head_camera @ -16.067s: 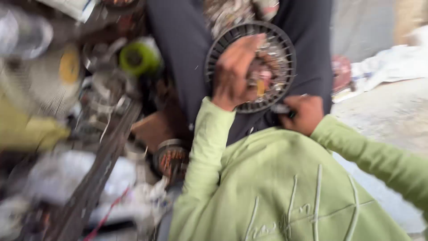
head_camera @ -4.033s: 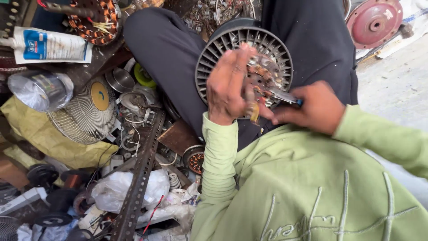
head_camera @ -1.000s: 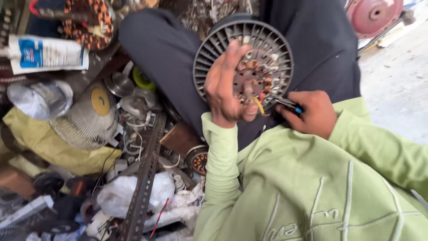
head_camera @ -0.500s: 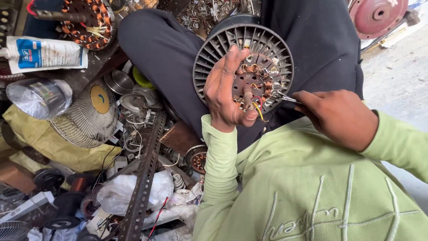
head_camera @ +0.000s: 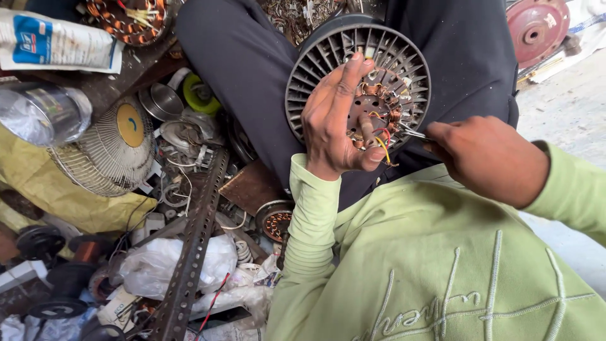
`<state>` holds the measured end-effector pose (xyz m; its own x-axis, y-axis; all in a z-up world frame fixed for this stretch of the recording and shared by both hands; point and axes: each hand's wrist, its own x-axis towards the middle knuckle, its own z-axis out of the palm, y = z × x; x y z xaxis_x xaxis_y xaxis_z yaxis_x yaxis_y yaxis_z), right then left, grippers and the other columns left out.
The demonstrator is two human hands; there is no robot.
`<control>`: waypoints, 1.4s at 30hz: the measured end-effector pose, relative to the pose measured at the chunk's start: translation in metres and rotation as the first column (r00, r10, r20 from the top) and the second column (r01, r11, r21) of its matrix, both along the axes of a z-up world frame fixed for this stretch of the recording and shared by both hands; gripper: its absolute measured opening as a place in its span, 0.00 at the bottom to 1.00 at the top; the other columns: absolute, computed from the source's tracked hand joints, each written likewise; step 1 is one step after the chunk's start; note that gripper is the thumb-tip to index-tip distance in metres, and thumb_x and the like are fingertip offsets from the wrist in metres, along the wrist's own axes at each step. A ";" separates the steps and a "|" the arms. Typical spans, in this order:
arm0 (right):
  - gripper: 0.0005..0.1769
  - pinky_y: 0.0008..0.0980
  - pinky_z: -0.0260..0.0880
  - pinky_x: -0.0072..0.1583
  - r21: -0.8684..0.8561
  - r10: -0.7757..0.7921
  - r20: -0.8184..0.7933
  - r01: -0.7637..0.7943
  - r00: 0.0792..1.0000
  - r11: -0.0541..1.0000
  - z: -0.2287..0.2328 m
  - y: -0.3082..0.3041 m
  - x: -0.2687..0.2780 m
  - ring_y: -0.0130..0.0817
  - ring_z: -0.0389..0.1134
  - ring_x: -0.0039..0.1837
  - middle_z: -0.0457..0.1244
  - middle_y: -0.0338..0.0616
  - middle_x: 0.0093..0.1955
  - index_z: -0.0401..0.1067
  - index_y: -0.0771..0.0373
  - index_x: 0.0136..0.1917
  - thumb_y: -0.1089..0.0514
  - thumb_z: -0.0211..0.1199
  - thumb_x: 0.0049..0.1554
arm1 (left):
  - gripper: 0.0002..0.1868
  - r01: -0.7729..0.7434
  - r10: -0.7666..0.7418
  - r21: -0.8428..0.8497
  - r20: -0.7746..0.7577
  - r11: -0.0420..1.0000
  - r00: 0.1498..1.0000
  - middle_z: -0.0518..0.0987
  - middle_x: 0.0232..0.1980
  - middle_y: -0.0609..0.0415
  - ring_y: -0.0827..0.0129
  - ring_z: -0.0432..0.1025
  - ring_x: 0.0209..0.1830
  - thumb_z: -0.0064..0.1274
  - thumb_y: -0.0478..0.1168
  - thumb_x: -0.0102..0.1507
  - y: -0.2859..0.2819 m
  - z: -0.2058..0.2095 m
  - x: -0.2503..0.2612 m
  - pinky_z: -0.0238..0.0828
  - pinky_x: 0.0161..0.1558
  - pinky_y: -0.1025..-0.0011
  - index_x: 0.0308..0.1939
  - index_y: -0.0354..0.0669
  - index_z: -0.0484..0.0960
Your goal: The recorder is repairing the internal components of a fan motor using pliers.
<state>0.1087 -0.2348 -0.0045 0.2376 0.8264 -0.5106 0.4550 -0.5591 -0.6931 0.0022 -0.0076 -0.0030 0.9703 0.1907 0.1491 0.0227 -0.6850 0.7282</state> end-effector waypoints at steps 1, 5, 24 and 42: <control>0.10 0.54 0.68 0.42 -0.006 0.021 0.007 -0.021 1.000 1.000 0.001 0.005 0.004 0.59 0.69 0.38 0.66 0.56 0.30 0.70 0.60 0.46 0.53 0.61 0.55 | 0.57 0.010 -0.010 0.020 0.012 1.000 1.000 0.80 0.63 0.43 0.51 0.76 0.64 0.30 0.80 0.66 0.001 -0.001 0.000 0.74 0.67 0.62 0.75 0.29 0.63; 0.11 0.54 0.69 0.42 -0.039 0.063 0.001 -0.063 0.998 0.997 0.007 0.017 0.010 0.59 0.69 0.37 0.65 0.56 0.30 0.71 0.59 0.45 0.49 0.63 0.58 | 0.55 0.012 -0.013 0.043 0.029 0.999 0.999 0.80 0.63 0.43 0.52 0.76 0.66 0.30 0.79 0.67 0.002 -0.001 0.002 0.73 0.70 0.62 0.76 0.31 0.63; 0.25 0.30 0.70 0.54 -0.133 -0.222 -0.807 0.199 0.547 0.971 -0.055 -0.012 -0.004 0.25 0.67 0.52 0.68 0.40 0.49 0.67 0.63 0.57 0.55 0.72 0.49 | 0.56 -0.010 0.008 0.039 0.049 0.999 0.999 0.82 0.63 0.45 0.53 0.78 0.64 0.28 0.80 0.66 -0.004 -0.005 0.001 0.76 0.67 0.62 0.75 0.32 0.64; 0.20 0.47 0.66 0.38 0.227 -0.307 -0.099 0.322 0.947 0.919 -0.049 -0.009 -0.043 0.56 0.66 0.33 0.63 0.55 0.27 0.80 0.62 0.39 0.44 0.76 0.46 | 0.51 -0.062 0.042 0.157 0.128 0.986 0.991 0.80 0.63 0.41 0.48 0.76 0.63 0.33 0.76 0.65 -0.021 0.010 -0.001 0.75 0.66 0.60 0.73 0.34 0.66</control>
<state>0.0660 -0.2435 -0.0539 0.4802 0.8126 -0.3302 0.2365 -0.4825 -0.8434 0.0011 -0.0286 0.0071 0.9318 0.2040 0.3003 -0.0223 -0.7934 0.6084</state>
